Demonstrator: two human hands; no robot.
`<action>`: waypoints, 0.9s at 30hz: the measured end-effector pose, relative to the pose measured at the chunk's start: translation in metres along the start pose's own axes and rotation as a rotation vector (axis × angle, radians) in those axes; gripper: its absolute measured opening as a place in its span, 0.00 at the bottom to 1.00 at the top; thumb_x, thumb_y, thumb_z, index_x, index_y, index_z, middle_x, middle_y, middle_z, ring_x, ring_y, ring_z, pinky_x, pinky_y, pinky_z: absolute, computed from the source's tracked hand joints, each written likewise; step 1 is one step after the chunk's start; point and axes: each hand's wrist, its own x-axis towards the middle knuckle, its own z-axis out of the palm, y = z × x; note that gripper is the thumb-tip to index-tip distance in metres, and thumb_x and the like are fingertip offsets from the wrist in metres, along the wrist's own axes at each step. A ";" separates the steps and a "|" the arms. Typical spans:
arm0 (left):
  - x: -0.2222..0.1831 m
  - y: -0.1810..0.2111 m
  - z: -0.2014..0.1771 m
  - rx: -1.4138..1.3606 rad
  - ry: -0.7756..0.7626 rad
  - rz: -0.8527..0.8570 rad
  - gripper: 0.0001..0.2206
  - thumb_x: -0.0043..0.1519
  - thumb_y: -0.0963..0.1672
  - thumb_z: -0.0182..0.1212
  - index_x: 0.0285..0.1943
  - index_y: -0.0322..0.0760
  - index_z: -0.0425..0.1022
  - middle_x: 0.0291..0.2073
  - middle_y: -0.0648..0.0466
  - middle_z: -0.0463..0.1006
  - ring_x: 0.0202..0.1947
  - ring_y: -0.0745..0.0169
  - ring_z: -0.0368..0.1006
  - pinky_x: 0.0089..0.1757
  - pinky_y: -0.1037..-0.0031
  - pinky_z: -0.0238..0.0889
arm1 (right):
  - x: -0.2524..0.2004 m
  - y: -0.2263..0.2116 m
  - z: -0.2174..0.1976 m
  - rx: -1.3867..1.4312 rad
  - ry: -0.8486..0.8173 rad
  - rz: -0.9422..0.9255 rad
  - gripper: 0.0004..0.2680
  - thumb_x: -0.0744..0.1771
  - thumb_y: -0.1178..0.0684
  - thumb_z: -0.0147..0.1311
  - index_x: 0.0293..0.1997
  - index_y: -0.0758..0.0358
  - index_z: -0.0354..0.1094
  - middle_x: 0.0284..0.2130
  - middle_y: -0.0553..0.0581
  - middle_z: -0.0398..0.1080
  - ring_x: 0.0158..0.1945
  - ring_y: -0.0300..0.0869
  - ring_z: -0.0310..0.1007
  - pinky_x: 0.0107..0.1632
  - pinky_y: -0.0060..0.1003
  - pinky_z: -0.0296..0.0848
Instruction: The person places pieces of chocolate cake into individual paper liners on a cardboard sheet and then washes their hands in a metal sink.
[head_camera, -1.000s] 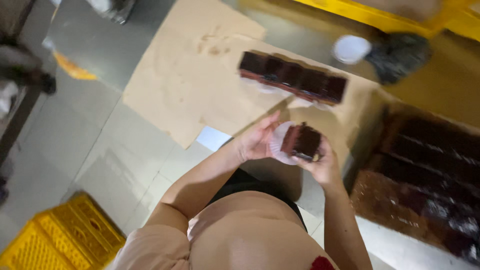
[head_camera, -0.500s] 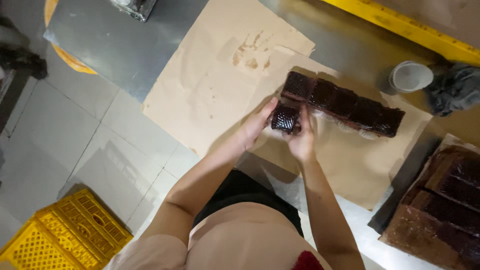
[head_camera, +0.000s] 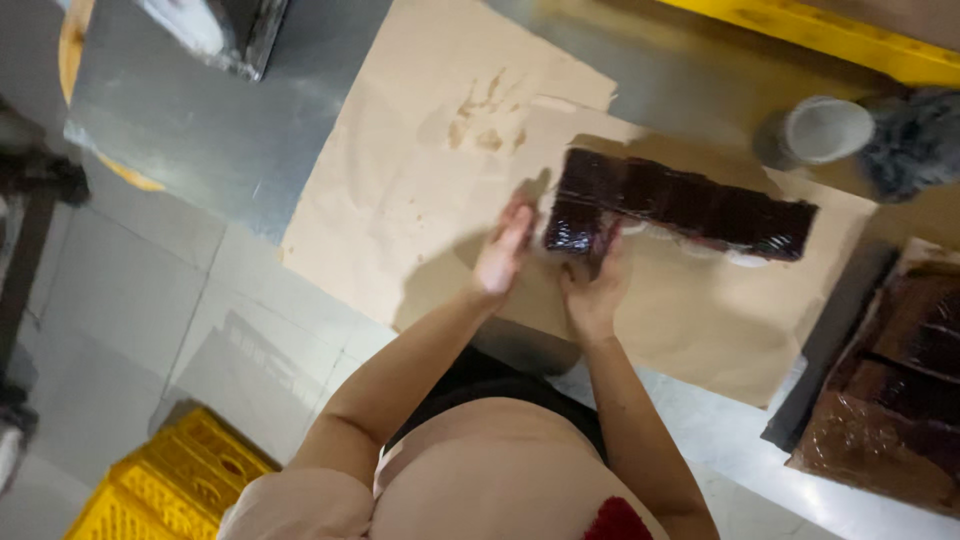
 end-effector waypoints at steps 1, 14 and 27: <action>0.003 0.006 0.006 0.036 -0.029 0.101 0.34 0.70 0.52 0.55 0.81 0.35 0.48 0.77 0.46 0.58 0.77 0.54 0.52 0.71 0.66 0.42 | 0.000 -0.002 -0.011 -0.055 -0.022 -0.047 0.38 0.62 0.69 0.60 0.79 0.68 0.34 0.71 0.66 0.52 0.73 0.52 0.57 0.70 0.47 0.63; 0.153 -0.064 0.284 1.590 -0.344 0.814 0.16 0.53 0.50 0.69 0.42 0.37 0.81 0.42 0.45 0.80 0.44 0.42 0.73 0.45 0.55 0.68 | -0.092 -0.014 -0.234 0.099 0.409 0.043 0.23 0.67 0.67 0.56 0.72 0.65 0.55 0.65 0.61 0.64 0.66 0.47 0.66 0.67 0.42 0.66; 0.232 -0.107 0.308 1.784 -0.254 0.336 0.13 0.54 0.49 0.72 0.41 0.39 0.84 0.39 0.43 0.83 0.40 0.46 0.78 0.43 0.60 0.70 | -0.097 0.044 -0.338 -0.274 0.866 0.331 0.40 0.60 0.55 0.74 0.73 0.79 0.42 0.64 0.77 0.57 0.66 0.60 0.56 0.67 0.50 0.59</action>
